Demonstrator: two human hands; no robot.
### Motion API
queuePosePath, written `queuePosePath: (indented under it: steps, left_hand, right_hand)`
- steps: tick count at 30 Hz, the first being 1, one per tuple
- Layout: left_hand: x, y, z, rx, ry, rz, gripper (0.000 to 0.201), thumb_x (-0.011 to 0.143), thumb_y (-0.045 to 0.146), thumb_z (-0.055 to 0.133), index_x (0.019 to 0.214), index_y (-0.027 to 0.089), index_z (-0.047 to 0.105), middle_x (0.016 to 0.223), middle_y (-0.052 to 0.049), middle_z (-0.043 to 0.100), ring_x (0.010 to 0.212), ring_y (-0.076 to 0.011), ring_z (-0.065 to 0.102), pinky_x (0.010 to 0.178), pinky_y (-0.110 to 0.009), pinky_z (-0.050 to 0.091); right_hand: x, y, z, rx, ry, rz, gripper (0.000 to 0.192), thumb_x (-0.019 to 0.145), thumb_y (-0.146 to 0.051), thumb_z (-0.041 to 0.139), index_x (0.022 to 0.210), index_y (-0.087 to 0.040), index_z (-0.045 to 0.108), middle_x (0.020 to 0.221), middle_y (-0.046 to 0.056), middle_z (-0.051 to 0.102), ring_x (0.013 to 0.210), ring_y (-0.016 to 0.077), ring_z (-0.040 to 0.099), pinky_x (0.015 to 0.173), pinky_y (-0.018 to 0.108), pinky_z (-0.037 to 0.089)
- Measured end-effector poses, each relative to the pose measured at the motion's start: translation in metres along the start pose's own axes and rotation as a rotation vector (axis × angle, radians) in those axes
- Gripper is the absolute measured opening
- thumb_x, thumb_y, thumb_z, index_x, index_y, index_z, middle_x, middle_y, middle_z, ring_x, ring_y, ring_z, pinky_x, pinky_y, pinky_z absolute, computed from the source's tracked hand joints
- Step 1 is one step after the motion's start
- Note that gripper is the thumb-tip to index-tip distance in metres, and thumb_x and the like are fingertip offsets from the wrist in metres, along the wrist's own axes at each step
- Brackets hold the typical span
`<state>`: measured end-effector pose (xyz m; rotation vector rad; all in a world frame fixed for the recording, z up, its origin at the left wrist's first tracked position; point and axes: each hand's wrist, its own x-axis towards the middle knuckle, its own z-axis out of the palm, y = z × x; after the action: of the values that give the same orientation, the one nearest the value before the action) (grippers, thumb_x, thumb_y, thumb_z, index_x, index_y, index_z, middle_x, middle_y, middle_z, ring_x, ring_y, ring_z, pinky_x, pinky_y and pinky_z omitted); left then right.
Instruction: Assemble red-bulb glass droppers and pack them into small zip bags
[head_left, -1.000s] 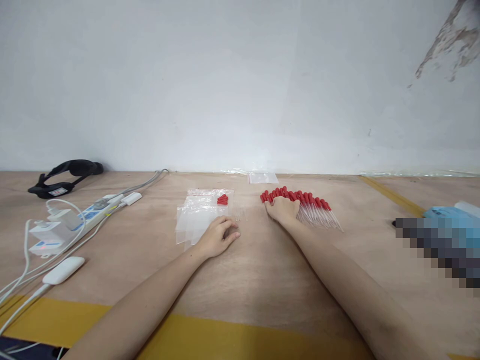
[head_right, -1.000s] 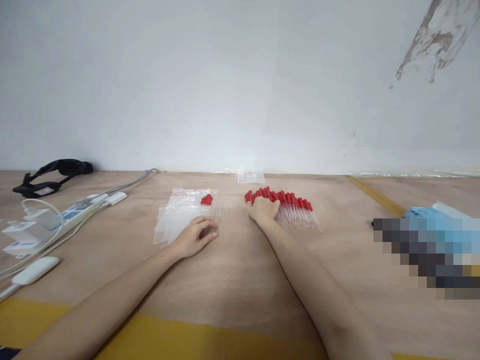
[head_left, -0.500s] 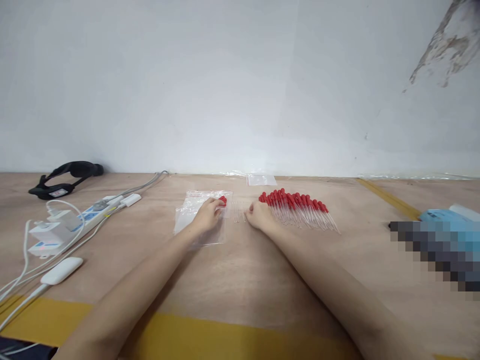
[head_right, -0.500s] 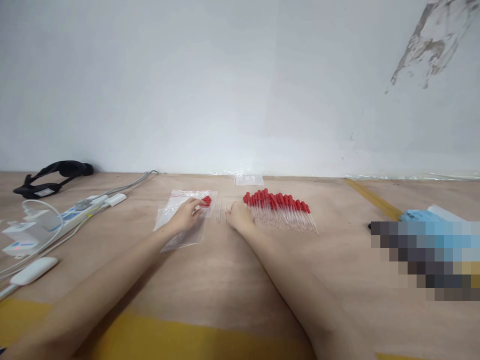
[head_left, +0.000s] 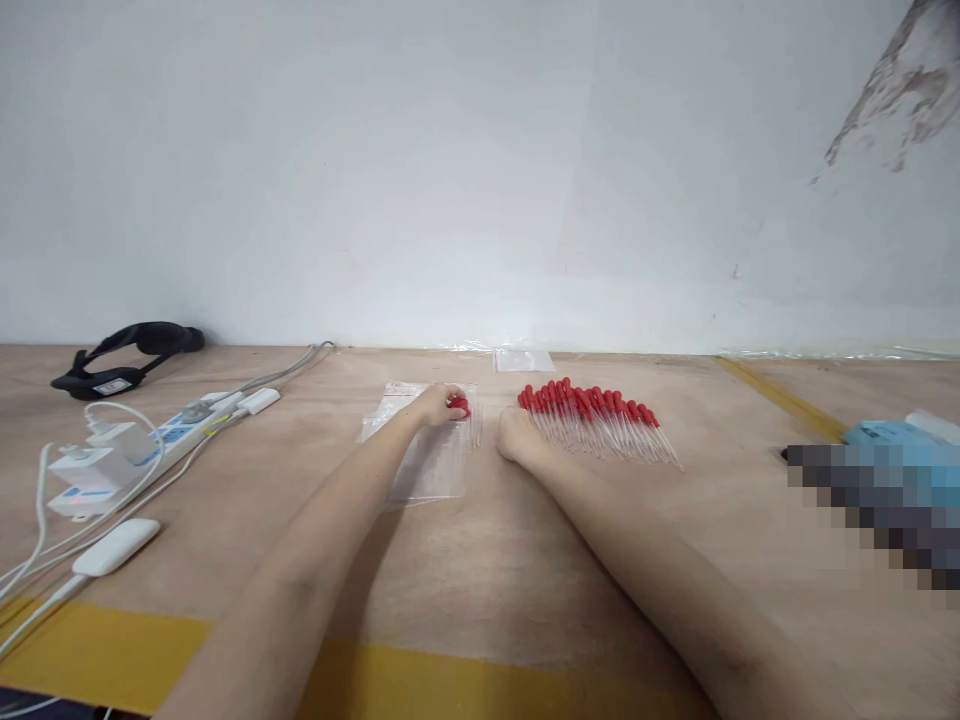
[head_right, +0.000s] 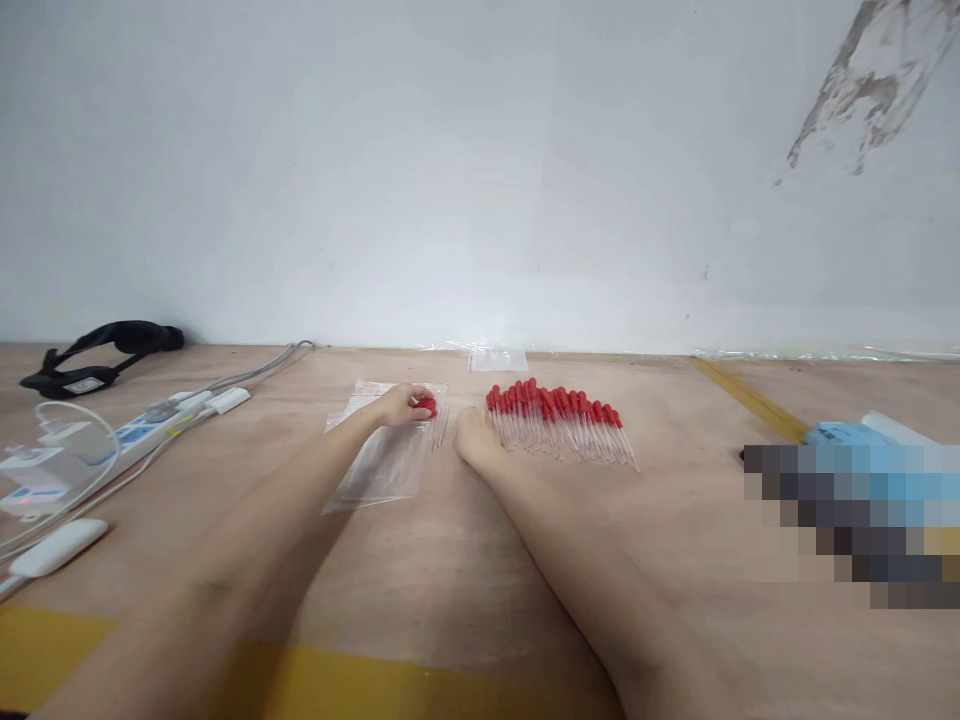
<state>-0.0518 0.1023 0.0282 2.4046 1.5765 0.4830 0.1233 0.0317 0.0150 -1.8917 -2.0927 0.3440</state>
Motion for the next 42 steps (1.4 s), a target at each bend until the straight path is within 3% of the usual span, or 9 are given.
queuePosePath:
  steps: [8,12,17,23,27,31,33,36,42]
  left_hand:
    - [-0.003,0.022,0.011,-0.072,0.074,-0.094,0.038,0.055,0.034,0.072,0.088,0.018,0.064,0.096,-0.008,0.06,0.075,-0.0185,0.059,0.072,-0.028,0.046]
    - [-0.001,0.021,0.014,-0.113,0.148,-0.171,0.019,0.069,0.03,0.063,0.082,0.016,0.062,0.082,-0.007,0.063,0.076,-0.0191,0.059,0.071,-0.029,0.046]
    - [-0.001,0.02,0.017,-0.15,0.284,-0.223,0.004,0.074,0.016,0.056,0.078,0.015,0.057,0.075,-0.006,0.061,0.071,-0.0183,0.06,0.068,-0.031,0.046]
    - [-0.009,0.022,0.006,-0.18,0.441,-0.164,0.023,0.074,0.014,0.051,0.097,0.018,0.052,0.093,-0.006,0.056,0.077,-0.016,0.058,0.076,-0.032,0.044]
    - [-0.022,0.024,-0.001,-0.237,0.436,-0.123,0.011,0.074,0.016,0.052,0.083,0.016,0.057,0.089,-0.006,0.056,0.074,-0.0146,0.058,0.075,-0.029,0.045]
    - [-0.056,0.046,0.008,-0.362,0.423,-0.1,0.014,0.076,0.029,0.052,0.082,0.016,0.052,0.075,-0.002,0.058,0.065,-0.0129,0.058,0.061,-0.024,0.045]
    - [-0.077,0.061,0.018,-0.65,0.295,-0.039,0.017,0.071,0.029,0.058,0.079,0.018,0.048,0.071,0.0,0.059,0.064,-0.0124,0.059,0.057,-0.022,0.043]
    - [-0.102,0.078,0.032,-0.891,0.201,-0.063,0.02,0.065,0.022,0.063,0.072,0.018,0.044,0.064,0.002,0.058,0.063,-0.012,0.06,0.056,-0.02,0.042]
    - [-0.111,0.081,0.042,-0.998,0.223,-0.037,0.018,0.067,0.021,0.061,0.07,0.018,0.044,0.068,0.003,0.057,0.063,-0.009,0.057,0.059,-0.02,0.04]
  right_hand:
    - [-0.033,0.025,-0.025,-0.123,0.049,-0.022,0.032,0.071,-0.003,0.045,0.103,-0.006,0.053,0.1,0.021,0.055,0.088,0.0264,0.057,0.067,0.032,0.043]
    - [-0.047,0.045,-0.033,-0.147,0.093,-0.035,0.024,0.074,-0.005,0.041,0.095,-0.009,0.053,0.098,0.018,0.052,0.083,0.0238,0.056,0.067,0.031,0.04]
    - [-0.059,0.072,-0.028,-0.074,0.268,-0.119,0.019,0.081,-0.016,0.038,0.09,-0.014,0.054,0.093,0.012,0.054,0.084,0.0198,0.054,0.071,0.029,0.038]
    - [-0.069,0.08,-0.02,0.064,0.434,-0.214,0.019,0.083,-0.027,0.038,0.079,-0.016,0.053,0.083,0.006,0.056,0.078,0.0163,0.053,0.07,0.027,0.038]
    - [-0.069,0.081,-0.019,0.086,0.47,-0.253,0.018,0.082,-0.028,0.04,0.079,-0.016,0.054,0.082,0.007,0.056,0.077,0.0169,0.053,0.07,0.028,0.039]
    - [-0.071,0.079,-0.019,0.173,0.449,-0.312,0.018,0.083,-0.024,0.039,0.083,-0.015,0.054,0.08,0.007,0.059,0.074,0.017,0.054,0.068,0.028,0.04]
    - [-0.075,0.076,-0.019,0.198,0.412,-0.361,0.019,0.083,-0.022,0.038,0.089,-0.015,0.055,0.082,0.007,0.062,0.077,0.0171,0.056,0.07,0.029,0.039]
    - [-0.083,0.071,-0.018,0.183,0.373,-0.455,0.024,0.085,-0.02,0.037,0.099,-0.017,0.056,0.095,0.007,0.063,0.086,0.0168,0.056,0.075,0.03,0.037]
    - [-0.093,0.063,-0.014,0.112,0.331,-0.523,0.025,0.087,-0.022,0.036,0.1,-0.021,0.058,0.097,0.003,0.065,0.086,0.0151,0.056,0.076,0.03,0.032]
